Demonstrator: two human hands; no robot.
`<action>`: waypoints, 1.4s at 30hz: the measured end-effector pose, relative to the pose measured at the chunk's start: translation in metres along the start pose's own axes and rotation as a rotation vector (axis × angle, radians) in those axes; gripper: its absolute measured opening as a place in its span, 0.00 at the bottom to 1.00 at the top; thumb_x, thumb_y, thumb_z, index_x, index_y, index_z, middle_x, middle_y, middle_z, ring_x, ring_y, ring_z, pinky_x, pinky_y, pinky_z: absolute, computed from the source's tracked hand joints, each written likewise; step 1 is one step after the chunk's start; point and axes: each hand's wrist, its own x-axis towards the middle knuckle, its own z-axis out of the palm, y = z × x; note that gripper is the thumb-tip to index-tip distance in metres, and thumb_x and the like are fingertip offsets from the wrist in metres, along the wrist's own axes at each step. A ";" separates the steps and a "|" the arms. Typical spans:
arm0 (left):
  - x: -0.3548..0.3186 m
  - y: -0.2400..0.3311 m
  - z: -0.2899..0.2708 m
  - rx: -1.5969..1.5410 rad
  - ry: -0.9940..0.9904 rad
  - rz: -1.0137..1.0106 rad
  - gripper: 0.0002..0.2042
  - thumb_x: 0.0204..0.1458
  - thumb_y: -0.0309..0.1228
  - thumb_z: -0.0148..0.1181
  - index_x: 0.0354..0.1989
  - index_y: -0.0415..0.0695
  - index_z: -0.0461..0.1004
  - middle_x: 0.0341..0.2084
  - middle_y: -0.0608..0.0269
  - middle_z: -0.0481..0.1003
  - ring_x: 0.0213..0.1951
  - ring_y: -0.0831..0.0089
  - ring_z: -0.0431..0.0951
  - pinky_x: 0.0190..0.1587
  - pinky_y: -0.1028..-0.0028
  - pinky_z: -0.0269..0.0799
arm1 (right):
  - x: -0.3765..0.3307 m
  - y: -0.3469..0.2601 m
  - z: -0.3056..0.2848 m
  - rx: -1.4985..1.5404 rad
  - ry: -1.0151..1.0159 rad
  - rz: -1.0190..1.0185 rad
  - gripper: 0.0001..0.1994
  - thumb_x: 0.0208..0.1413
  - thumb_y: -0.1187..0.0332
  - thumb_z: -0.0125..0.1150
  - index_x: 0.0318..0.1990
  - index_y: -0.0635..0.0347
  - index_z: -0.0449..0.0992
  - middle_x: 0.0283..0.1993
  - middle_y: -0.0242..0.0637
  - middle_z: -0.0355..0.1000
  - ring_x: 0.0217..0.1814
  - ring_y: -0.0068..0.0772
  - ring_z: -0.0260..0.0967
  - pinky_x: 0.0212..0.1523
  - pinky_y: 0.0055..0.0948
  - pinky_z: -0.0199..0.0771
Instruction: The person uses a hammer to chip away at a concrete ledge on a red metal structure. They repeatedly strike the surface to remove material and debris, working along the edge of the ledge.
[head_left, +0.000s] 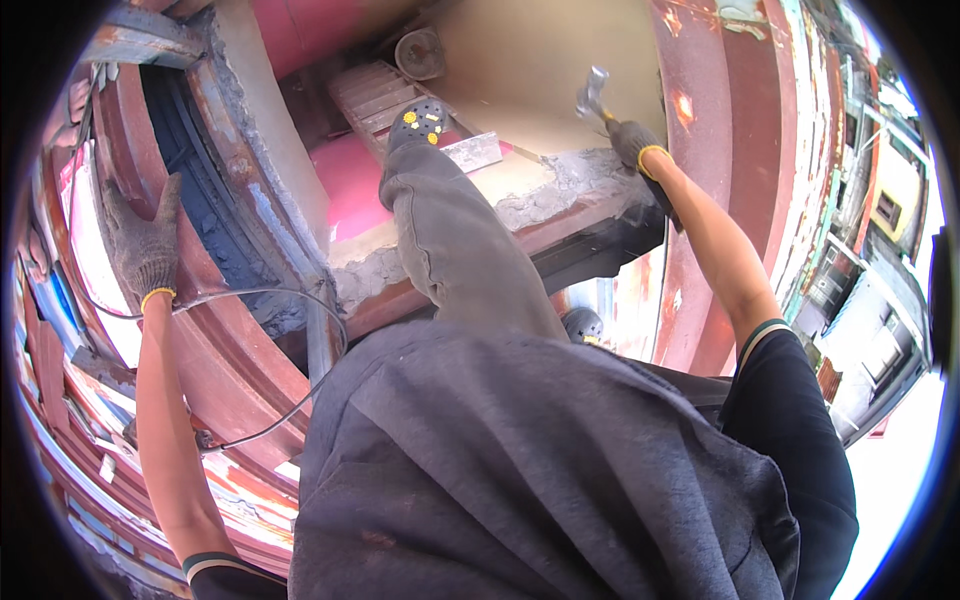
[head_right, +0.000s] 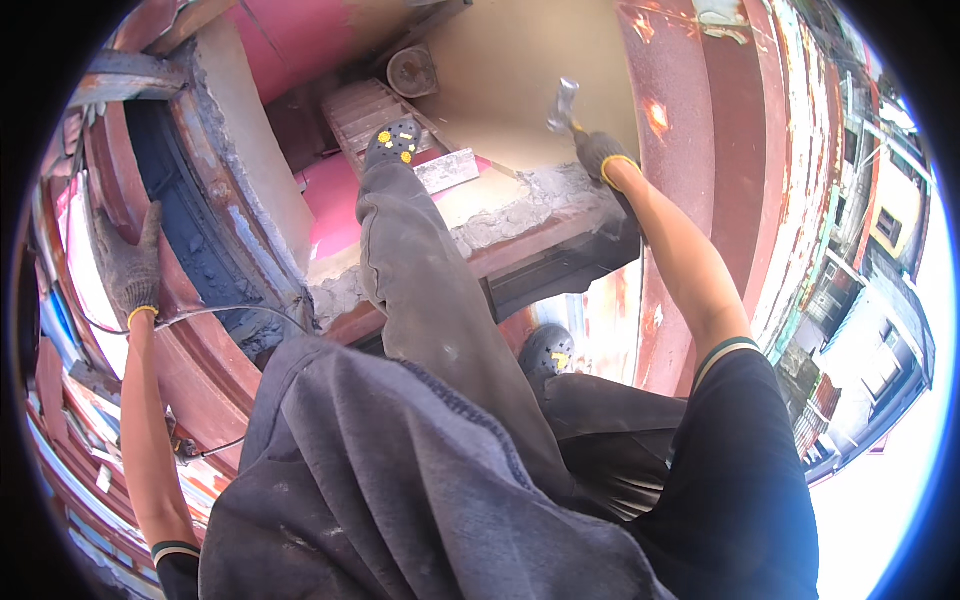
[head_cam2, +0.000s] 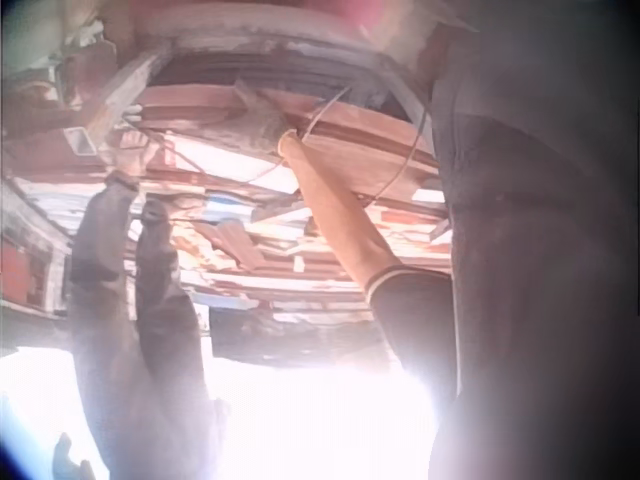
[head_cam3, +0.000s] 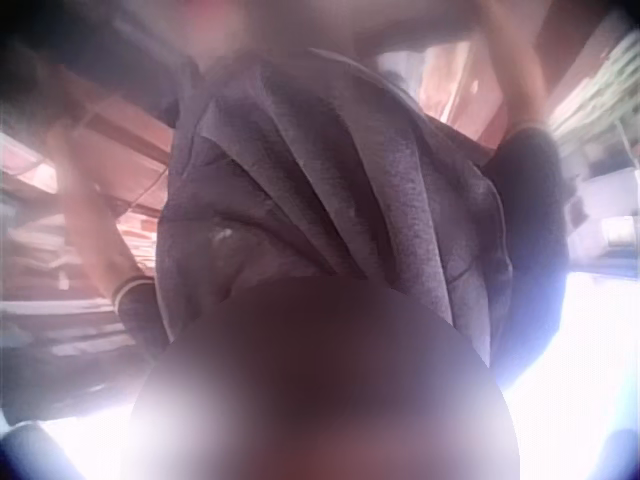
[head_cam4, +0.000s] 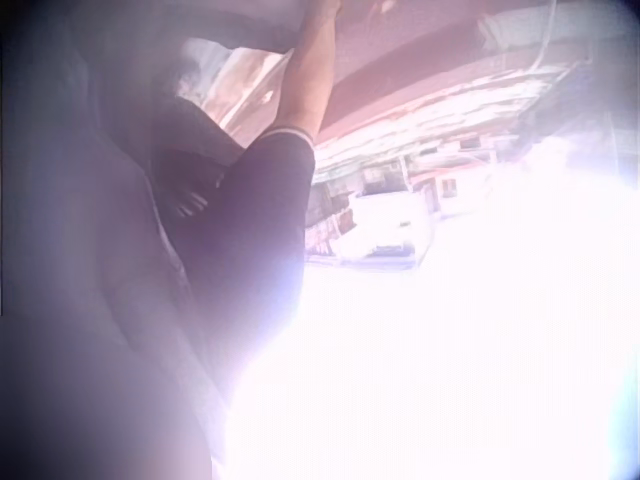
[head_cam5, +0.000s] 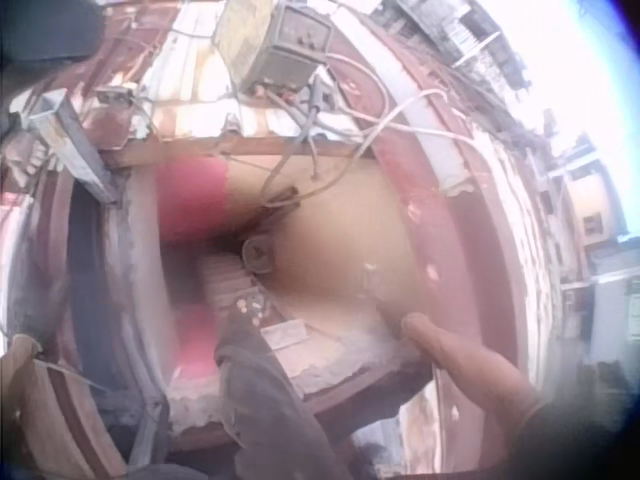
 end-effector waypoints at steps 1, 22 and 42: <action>-0.001 -0.002 -0.001 -0.017 -0.017 0.009 0.52 0.45 0.64 0.61 0.68 0.34 0.53 0.66 0.45 0.58 0.67 0.52 0.60 0.68 0.61 0.55 | -0.003 -0.040 -0.029 0.167 -0.061 0.149 0.24 0.65 0.58 0.34 0.39 0.70 0.75 0.27 0.52 0.75 0.22 0.51 0.75 0.30 0.45 0.78; 0.010 -0.020 0.019 -0.089 0.148 0.217 0.50 0.44 0.69 0.58 0.68 0.45 0.56 0.65 0.50 0.62 0.65 0.53 0.64 0.65 0.61 0.62 | 0.032 -0.049 -0.046 -0.399 0.039 -0.107 0.19 0.66 0.60 0.40 0.56 0.58 0.71 0.51 0.48 0.76 0.37 0.54 0.78 0.39 0.45 0.78; 0.007 -0.039 0.021 -0.065 0.061 0.212 0.48 0.44 0.65 0.61 0.68 0.44 0.57 0.64 0.48 0.63 0.64 0.50 0.64 0.65 0.60 0.61 | 0.007 -0.105 -0.046 0.064 0.841 0.106 0.18 0.65 0.57 0.45 0.40 0.66 0.74 0.25 0.57 0.75 0.25 0.55 0.76 0.23 0.49 0.74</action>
